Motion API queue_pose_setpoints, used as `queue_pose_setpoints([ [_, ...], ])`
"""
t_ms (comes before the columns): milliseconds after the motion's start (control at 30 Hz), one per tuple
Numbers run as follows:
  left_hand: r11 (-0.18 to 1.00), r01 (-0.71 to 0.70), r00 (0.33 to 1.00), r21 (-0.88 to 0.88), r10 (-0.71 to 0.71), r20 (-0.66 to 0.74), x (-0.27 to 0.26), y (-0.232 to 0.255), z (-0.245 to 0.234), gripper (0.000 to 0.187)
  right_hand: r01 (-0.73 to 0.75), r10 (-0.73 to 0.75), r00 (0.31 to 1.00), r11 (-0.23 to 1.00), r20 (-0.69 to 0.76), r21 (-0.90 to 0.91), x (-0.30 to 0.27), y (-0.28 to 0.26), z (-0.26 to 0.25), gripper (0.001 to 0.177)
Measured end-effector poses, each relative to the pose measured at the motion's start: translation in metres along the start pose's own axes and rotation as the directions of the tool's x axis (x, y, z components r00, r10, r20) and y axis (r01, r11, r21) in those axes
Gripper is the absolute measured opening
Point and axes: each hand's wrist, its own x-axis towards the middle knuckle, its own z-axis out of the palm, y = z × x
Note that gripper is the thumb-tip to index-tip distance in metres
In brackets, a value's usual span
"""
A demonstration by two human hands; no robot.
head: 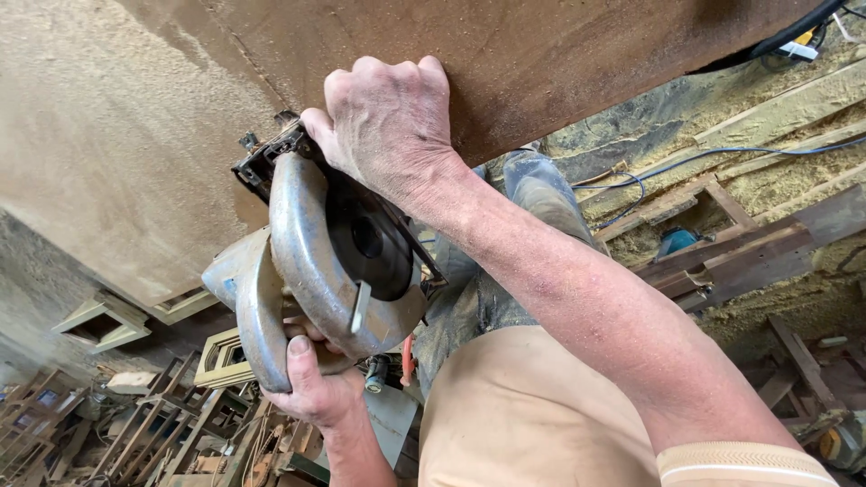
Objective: Measuring, marking, and cutting a plywood board using a tape measure, square, and circular saw
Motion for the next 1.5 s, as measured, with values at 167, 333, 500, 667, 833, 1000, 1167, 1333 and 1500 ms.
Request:
queue_pose_setpoints([
  [167,0.999,0.012,0.999,-0.053,-0.014,-0.034,0.020,0.024,0.040,0.049,-0.042,0.033,0.993,0.996,-0.111,-0.083,0.014,-0.008,-0.001,0.058],
  [333,0.962,0.022,0.978,-0.274,0.036,0.204,0.035,0.026,0.034,0.006,0.089,-0.107,0.955,0.993,-0.275,-0.077,0.015,0.017,-0.003,0.066],
  [500,0.977,0.208,0.975,-0.037,-0.210,-0.076,-0.007,0.006,-0.044,0.051,0.079,-0.091,0.982,0.994,-0.167,-0.078,0.010,0.028,0.005,0.065],
  [667,0.956,0.245,0.962,-0.159,-0.260,-0.087,-0.018,-0.007,-0.104,0.025,0.070,-0.115,0.979,0.965,-0.171,-0.252,0.009,0.032,0.018,0.059],
  [833,0.953,0.219,0.961,-0.209,-0.248,-0.120,-0.009,-0.053,-0.188,0.029,0.117,-0.181,0.972,0.927,-0.151,-0.357,0.014,0.041,0.009,0.051],
  [1000,0.823,0.408,0.856,-0.395,-0.495,-0.148,0.009,-0.063,-0.250,0.076,0.157,-0.213,0.953,0.954,-0.213,-0.254,0.014,0.062,0.013,0.057],
  [1167,0.595,0.422,0.605,-0.684,-0.747,-0.277,0.036,-0.209,-0.361,0.017,0.205,-0.258,0.946,0.946,-0.199,-0.253,0.010,0.080,0.020,0.059],
  [1333,0.454,0.346,0.405,-0.821,-0.862,-0.306,0.052,-0.393,-0.459,0.016,0.284,-0.316,0.940,0.934,-0.128,-0.219,-0.012,0.050,0.015,0.032],
  [1500,0.318,0.125,0.135,-0.940,-0.944,-0.302,0.035,-0.469,-0.485,0.015,0.150,-0.176,0.980,0.958,-0.090,-0.245,-0.005,0.063,0.026,0.033],
])
